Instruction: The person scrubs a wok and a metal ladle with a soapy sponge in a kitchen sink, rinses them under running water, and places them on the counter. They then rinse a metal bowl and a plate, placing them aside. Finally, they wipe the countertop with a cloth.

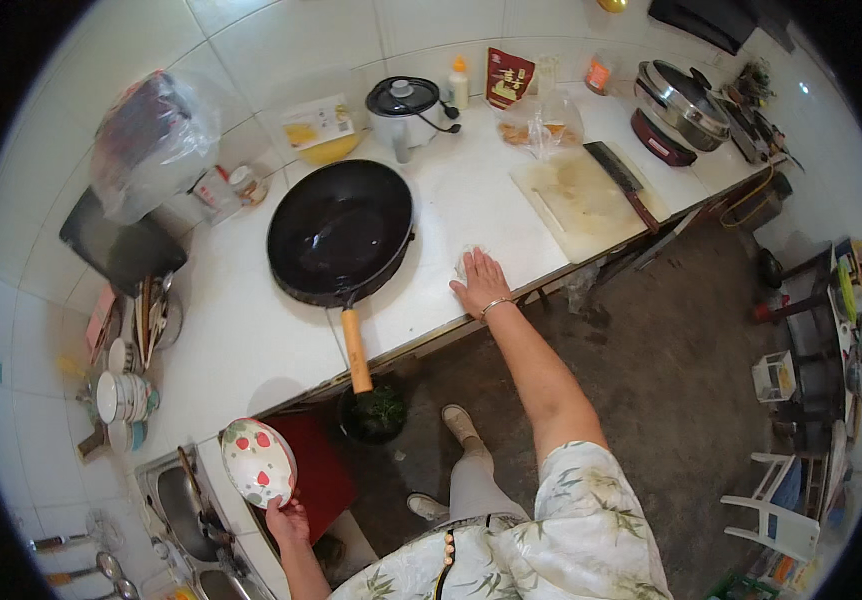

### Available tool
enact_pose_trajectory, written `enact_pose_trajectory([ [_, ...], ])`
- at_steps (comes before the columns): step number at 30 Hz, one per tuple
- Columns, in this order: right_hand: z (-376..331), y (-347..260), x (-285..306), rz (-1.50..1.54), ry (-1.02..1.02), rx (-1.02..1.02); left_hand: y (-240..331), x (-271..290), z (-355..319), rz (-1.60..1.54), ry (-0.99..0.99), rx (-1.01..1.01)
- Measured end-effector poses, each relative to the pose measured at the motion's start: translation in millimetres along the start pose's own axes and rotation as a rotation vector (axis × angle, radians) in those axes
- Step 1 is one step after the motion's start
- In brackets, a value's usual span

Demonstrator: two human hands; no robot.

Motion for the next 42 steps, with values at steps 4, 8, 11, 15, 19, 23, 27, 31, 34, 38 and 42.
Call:
enact_pose_trajectory([
  [4,35,13,-6,0.199,0.101,0.141,-28,-34,11,-0.096,0.046,0.05],
  [8,113,-1,21,0.259,0.347,0.318,-41,-56,10,-0.14,0.117,0.071],
  [11,187,-9,34,0.198,0.105,0.212,-42,-68,14,-0.147,0.145,0.018],
  [15,177,-21,16,0.042,-0.022,0.233,-51,-58,17,-0.151,0.216,-0.017],
  [19,66,-29,5,-0.038,-0.068,0.434,-59,-57,17,-0.187,0.227,-0.009],
  [23,-32,-86,-19,0.139,-0.323,0.589,-61,-78,21,-0.202,0.224,-0.024],
  [27,-54,-85,-6,0.138,-0.397,0.764,-56,-76,14,-0.235,0.209,-0.058],
  [31,28,29,33,-0.077,-0.126,0.269,-55,-71,-7,-0.24,0.232,-0.089],
  [34,48,56,41,-0.103,0.022,0.174,-65,-49,-19,-0.184,0.207,-0.103],
  [38,-7,-1,3,0.037,-0.063,0.275,-89,-21,-34,-0.185,0.266,-0.068],
  [42,-10,13,11,-0.011,-0.097,0.402,-105,-12,-61,-0.217,0.282,-0.068],
])
Point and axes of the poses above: each hand's wrist, its own z-axis towards the middle knuckle, its own x-axis out of the back of the hand, y = z × x, the point moved 3 cm from there along z, towards the middle knuckle, and after that the axes turned 4 degrees about -x, right-handed, at the moved point
